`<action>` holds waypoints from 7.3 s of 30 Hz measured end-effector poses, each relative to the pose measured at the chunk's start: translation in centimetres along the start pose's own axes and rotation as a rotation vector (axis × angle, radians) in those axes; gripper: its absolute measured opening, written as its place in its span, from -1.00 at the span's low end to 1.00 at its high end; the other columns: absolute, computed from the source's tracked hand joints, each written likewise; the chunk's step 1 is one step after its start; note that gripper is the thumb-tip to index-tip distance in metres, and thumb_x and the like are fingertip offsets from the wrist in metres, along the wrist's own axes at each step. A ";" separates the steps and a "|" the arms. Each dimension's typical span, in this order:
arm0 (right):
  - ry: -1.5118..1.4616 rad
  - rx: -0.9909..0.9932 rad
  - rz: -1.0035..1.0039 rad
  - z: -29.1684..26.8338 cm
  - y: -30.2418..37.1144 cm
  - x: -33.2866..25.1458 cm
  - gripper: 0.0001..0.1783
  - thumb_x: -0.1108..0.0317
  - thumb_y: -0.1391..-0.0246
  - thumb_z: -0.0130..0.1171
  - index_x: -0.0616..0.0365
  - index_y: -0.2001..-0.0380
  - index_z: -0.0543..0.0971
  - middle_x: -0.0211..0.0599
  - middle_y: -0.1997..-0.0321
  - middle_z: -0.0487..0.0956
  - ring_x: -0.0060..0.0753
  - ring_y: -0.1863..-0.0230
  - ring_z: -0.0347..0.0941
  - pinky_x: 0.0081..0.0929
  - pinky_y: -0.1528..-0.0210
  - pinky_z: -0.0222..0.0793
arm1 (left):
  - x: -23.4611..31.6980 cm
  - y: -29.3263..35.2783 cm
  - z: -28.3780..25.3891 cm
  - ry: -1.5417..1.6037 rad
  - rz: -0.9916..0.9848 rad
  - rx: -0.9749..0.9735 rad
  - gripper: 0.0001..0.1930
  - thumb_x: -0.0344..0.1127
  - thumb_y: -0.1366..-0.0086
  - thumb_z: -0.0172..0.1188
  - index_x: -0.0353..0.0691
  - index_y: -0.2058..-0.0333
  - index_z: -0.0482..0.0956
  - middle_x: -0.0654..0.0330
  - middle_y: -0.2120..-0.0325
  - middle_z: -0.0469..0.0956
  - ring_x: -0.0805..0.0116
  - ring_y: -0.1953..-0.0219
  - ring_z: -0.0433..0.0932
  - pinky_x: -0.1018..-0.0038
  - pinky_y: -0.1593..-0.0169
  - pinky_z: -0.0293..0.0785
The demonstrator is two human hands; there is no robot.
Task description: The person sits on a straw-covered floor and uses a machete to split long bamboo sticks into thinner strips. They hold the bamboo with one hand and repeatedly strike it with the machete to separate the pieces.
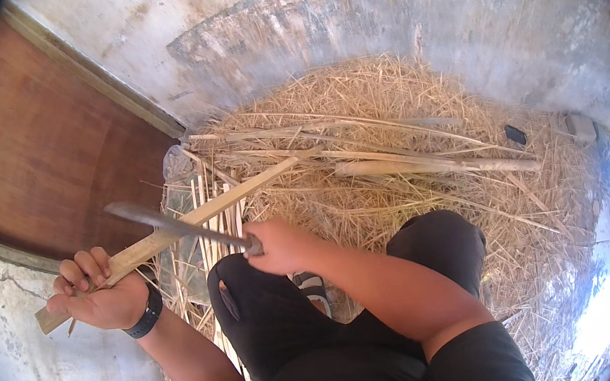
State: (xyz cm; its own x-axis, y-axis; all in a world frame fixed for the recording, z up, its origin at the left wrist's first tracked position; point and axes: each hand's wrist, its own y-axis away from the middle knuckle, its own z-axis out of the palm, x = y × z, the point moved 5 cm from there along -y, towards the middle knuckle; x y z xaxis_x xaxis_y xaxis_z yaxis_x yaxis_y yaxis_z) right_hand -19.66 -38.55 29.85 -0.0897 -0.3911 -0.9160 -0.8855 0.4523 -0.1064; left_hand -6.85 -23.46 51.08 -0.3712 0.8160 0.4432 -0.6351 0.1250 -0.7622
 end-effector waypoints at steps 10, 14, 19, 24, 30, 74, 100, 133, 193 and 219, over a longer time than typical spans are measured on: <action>-0.185 -0.080 0.055 1.5 -0.3 2.3 -0.50 0.23 0.11 0.31 0.30 0.09 0.57 0.04 0.29 0.64 -0.03 0.23 0.62 -0.22 0.12 0.52 | -0.1 0.0 -2.1 0.027 -0.014 0.035 -0.57 0.18 -0.44 0.02 0.04 0.46 0.26 0.40 0.64 0.17 0.54 0.69 0.11 0.58 0.57 0.05; -0.091 0.030 0.172 0.8 -1.3 6.9 -0.50 0.21 0.05 0.34 0.32 0.09 0.54 -0.05 0.41 0.63 -0.10 0.36 0.62 -0.25 0.21 0.54 | -1.5 -1.9 -2.4 0.035 -0.055 0.021 -0.54 0.18 -0.44 0.02 0.04 0.51 0.21 0.41 0.64 0.17 0.55 0.68 0.12 0.58 0.55 0.07; -0.138 0.055 0.108 1.5 -1.2 4.8 -0.48 0.15 0.02 0.32 0.35 0.10 0.53 -0.07 0.51 0.58 -0.03 0.45 0.55 -0.18 0.20 0.51 | -1.5 -2.9 -1.8 -0.066 -0.070 0.065 -0.52 0.12 -0.46 0.03 0.04 0.57 0.13 0.41 0.63 0.16 0.55 0.67 0.12 0.57 0.53 0.09; 0.049 0.045 -0.048 1.7 -1.5 5.7 -0.47 0.16 0.02 0.32 0.34 0.08 0.53 -0.09 0.41 0.61 -0.02 0.39 0.61 -0.22 0.17 0.53 | -1.3 -1.8 -1.2 0.035 -0.099 -0.102 -0.56 0.00 -0.50 0.00 0.03 0.55 0.14 0.41 0.65 0.13 0.56 0.69 0.09 0.57 0.54 0.06; -0.152 -0.010 0.243 0.6 -1.1 6.2 -0.46 0.13 0.03 0.34 0.30 0.06 0.55 0.04 0.33 0.63 0.04 0.26 0.61 -0.16 0.13 0.51 | -0.6 -1.5 -1.5 0.132 -0.110 -0.185 -0.60 -0.07 -0.50 -0.02 0.02 0.54 0.17 0.39 0.65 0.16 0.58 0.69 0.09 0.58 0.53 0.06; -0.202 -0.048 0.443 -1.2 -2.2 11.3 -0.55 0.23 0.05 0.31 0.35 0.15 0.57 0.05 0.31 0.62 0.03 0.26 0.56 -0.22 0.16 0.47 | -0.4 -0.8 1.1 0.358 -0.280 -0.548 -0.68 -0.30 -0.23 0.22 0.03 0.53 0.19 0.44 0.67 0.19 0.58 0.65 0.17 0.53 0.41 0.05; -0.177 0.065 0.404 -0.3 -2.1 11.4 -0.61 0.26 0.11 0.32 0.33 0.25 0.58 0.07 0.34 0.64 0.05 0.31 0.61 -0.18 0.22 0.52 | 0.1 0.1 0.6 0.305 -0.225 -0.458 -0.69 -0.32 -0.31 0.13 0.00 0.52 0.17 0.41 0.64 0.18 0.55 0.65 0.16 0.49 0.41 0.05; -0.638 -0.045 0.502 1.3 -2.3 11.6 -0.48 0.24 0.04 0.37 0.40 0.10 0.51 -0.16 0.41 0.59 -0.32 0.55 0.53 -0.38 0.45 0.49 | -0.9 -0.5 1.6 0.234 -0.159 -0.347 -0.72 -0.28 -0.40 0.04 -0.02 0.52 0.23 0.39 0.62 0.16 0.56 0.65 0.13 0.53 0.46 0.08; -0.004 -0.154 0.132 -1.4 -2.7 4.4 -0.38 0.06 0.04 0.36 0.28 -0.01 0.56 0.03 0.21 0.64 -0.07 0.12 0.61 -0.25 0.02 0.50 | 0.1 0.7 0.9 0.192 -0.117 -0.370 -0.69 -0.25 -0.47 -0.05 0.00 0.52 0.17 0.40 0.62 0.14 0.55 0.63 0.13 0.53 0.45 0.09; 0.191 0.026 0.006 -3.0 -2.1 0.4 -0.51 0.15 0.07 0.37 0.27 0.14 0.55 0.07 0.36 0.61 0.16 0.24 0.58 -0.06 0.18 0.47 | -0.1 0.1 -0.5 0.208 -0.124 -0.374 -0.67 -0.25 -0.47 -0.05 -0.01 0.53 0.14 0.38 0.60 0.15 0.56 0.64 0.12 0.53 0.46 0.09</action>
State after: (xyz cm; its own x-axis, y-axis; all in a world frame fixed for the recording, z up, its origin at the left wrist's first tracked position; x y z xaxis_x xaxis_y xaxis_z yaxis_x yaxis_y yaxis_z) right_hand -19.23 -42.05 30.86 -0.1819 -0.5319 -0.8271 -0.8728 0.4747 -0.1133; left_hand -6.57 -23.27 50.72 -0.1396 0.8734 0.4667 -0.3628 0.3934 -0.8447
